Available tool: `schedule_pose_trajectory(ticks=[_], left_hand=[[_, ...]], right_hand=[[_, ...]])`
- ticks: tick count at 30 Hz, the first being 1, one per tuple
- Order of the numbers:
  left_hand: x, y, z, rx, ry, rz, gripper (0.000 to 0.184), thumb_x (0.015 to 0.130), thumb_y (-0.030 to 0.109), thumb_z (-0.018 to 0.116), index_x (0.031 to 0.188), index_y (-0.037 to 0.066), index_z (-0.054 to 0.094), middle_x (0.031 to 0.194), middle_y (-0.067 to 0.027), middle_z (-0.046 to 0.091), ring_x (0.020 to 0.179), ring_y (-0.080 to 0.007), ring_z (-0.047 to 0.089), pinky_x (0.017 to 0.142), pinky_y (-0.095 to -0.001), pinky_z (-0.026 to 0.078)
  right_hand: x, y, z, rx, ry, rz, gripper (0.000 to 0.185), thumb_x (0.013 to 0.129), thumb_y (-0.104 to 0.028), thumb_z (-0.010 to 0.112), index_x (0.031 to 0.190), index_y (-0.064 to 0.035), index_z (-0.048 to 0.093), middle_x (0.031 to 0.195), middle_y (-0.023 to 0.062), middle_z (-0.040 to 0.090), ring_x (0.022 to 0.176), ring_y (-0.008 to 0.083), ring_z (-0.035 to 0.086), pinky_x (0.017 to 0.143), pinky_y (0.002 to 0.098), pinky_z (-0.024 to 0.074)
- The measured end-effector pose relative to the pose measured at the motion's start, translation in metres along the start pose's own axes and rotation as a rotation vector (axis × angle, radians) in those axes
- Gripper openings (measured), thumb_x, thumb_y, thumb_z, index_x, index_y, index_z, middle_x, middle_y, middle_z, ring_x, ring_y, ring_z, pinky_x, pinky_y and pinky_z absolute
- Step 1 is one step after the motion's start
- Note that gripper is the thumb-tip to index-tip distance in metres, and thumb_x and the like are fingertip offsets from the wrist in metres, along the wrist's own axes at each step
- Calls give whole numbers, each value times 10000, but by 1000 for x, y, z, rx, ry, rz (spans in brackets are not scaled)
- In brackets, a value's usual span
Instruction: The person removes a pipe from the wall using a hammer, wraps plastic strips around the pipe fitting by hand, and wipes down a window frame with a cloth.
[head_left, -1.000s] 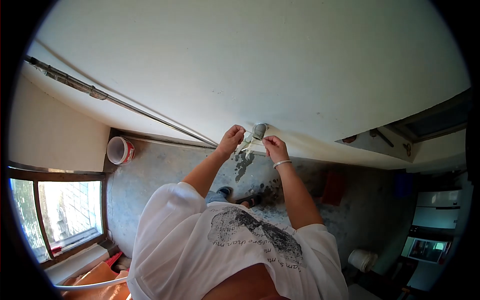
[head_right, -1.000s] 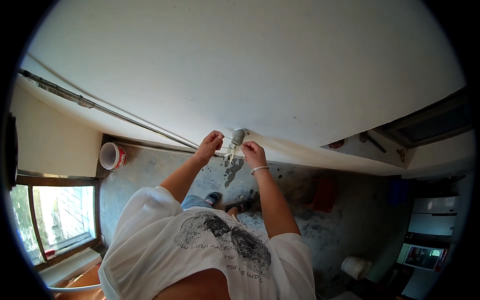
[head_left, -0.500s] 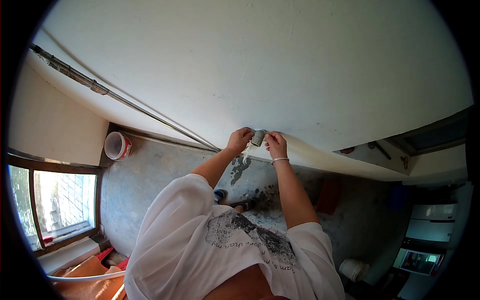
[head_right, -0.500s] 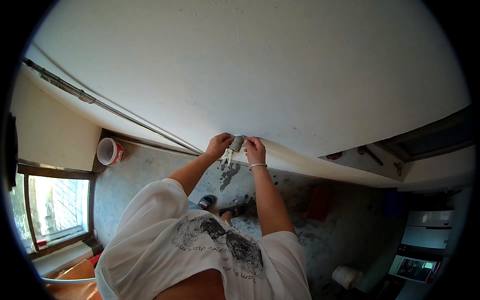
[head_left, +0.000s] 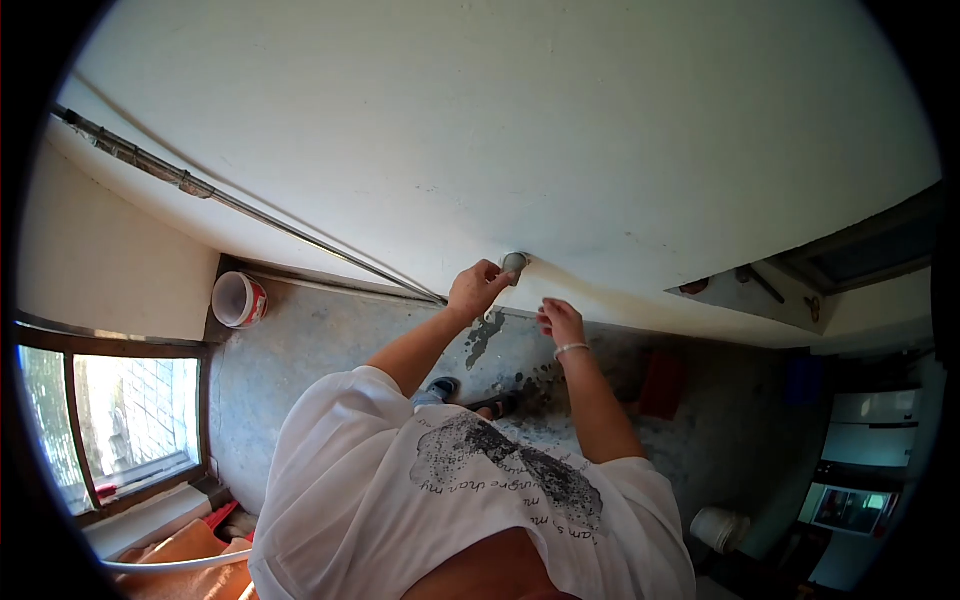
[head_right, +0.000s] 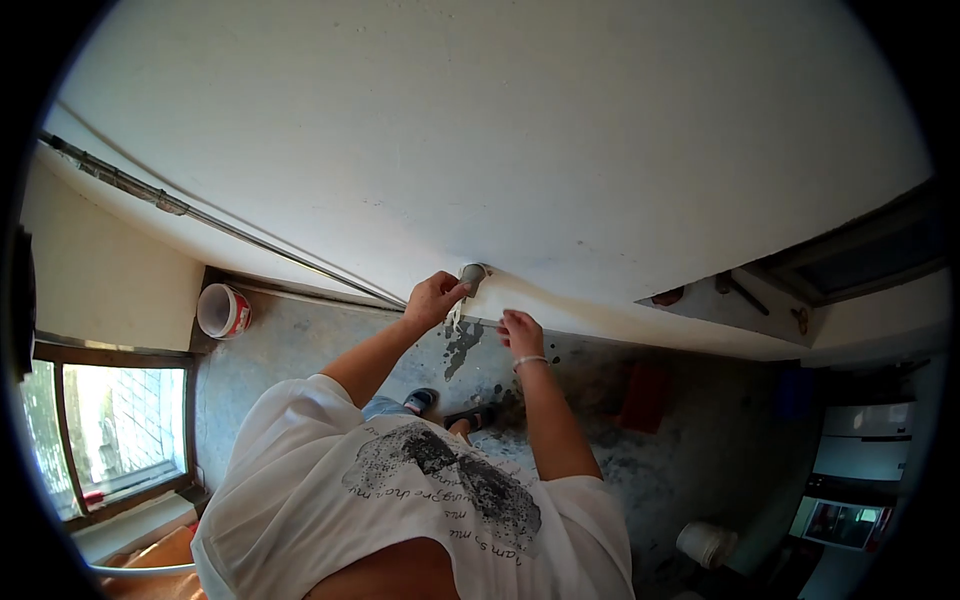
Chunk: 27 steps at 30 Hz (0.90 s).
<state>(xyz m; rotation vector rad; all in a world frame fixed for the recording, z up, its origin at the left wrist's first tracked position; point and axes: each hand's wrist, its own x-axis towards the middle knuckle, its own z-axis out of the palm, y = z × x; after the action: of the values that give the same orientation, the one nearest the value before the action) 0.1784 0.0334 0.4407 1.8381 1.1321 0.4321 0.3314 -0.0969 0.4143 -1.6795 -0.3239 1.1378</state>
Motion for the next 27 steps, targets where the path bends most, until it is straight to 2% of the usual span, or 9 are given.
schedule_pose_trajectory(ticks=[1,3,6,14,17,20,22,24,27], left_hand=[[2,-2,-1,7,-8,5,378,796,376,534,884,10,569,785,-100,603,682,-216,581,623,-301,453],[15,-3,-7,-482,-463,-351,403,809,443,513,886,51,568,812,-37,590,704,-136,548,656,-279,444],[30,-15,-8,-668,-762,-442,391,831,448,478,929,77,553,892,-21,572,777,-121,529,692,-272,434],[20,-7,2,-710,-628,-357,372,844,439,464,944,83,501,858,-26,539,776,-118,516,736,-289,422],[23,-8,-4,-562,-675,-265,401,847,457,443,988,85,494,867,-23,534,798,-116,510,756,-282,410],[29,-2,-16,-482,-768,-302,473,824,491,450,1039,71,491,921,-46,557,827,-136,521,728,-275,404],[26,-5,-17,-434,-789,-293,530,822,521,428,1087,65,477,955,-58,561,865,-142,521,750,-283,401],[17,-21,-13,-554,-742,-296,555,819,539,417,1101,63,465,962,-64,556,858,-138,525,734,-279,411],[-11,-58,-11,-733,-617,-475,413,815,449,489,989,76,522,839,-39,571,733,-116,536,646,-251,434]], right_hand=[[-7,12,-14,-9,3,35,202,812,-227,571,956,-85,568,782,13,592,665,111,574,516,237,430],[-21,49,-47,-15,20,92,186,816,-228,565,937,-87,570,746,17,587,621,110,565,487,236,423],[-72,88,-87,-47,157,200,151,822,-210,548,897,-80,566,683,20,572,566,110,552,434,237,409],[-234,227,-195,3,575,459,127,808,-189,535,829,-67,560,609,22,499,438,99,440,358,248,300],[-286,249,-204,30,589,571,113,794,-181,544,852,-84,556,626,13,526,478,97,496,369,223,344],[-319,248,-196,-95,344,582,133,794,-185,549,881,-85,557,634,21,536,502,112,519,392,230,370],[-339,248,-193,-234,341,324,147,800,-193,549,884,-73,561,641,30,549,528,128,542,431,228,398],[-345,238,-190,-160,457,330,153,807,-189,552,872,-51,561,643,37,557,538,138,553,469,237,424],[-347,244,-190,194,828,95,113,802,-174,568,831,-65,559,624,40,549,518,123,536,412,237,396]])
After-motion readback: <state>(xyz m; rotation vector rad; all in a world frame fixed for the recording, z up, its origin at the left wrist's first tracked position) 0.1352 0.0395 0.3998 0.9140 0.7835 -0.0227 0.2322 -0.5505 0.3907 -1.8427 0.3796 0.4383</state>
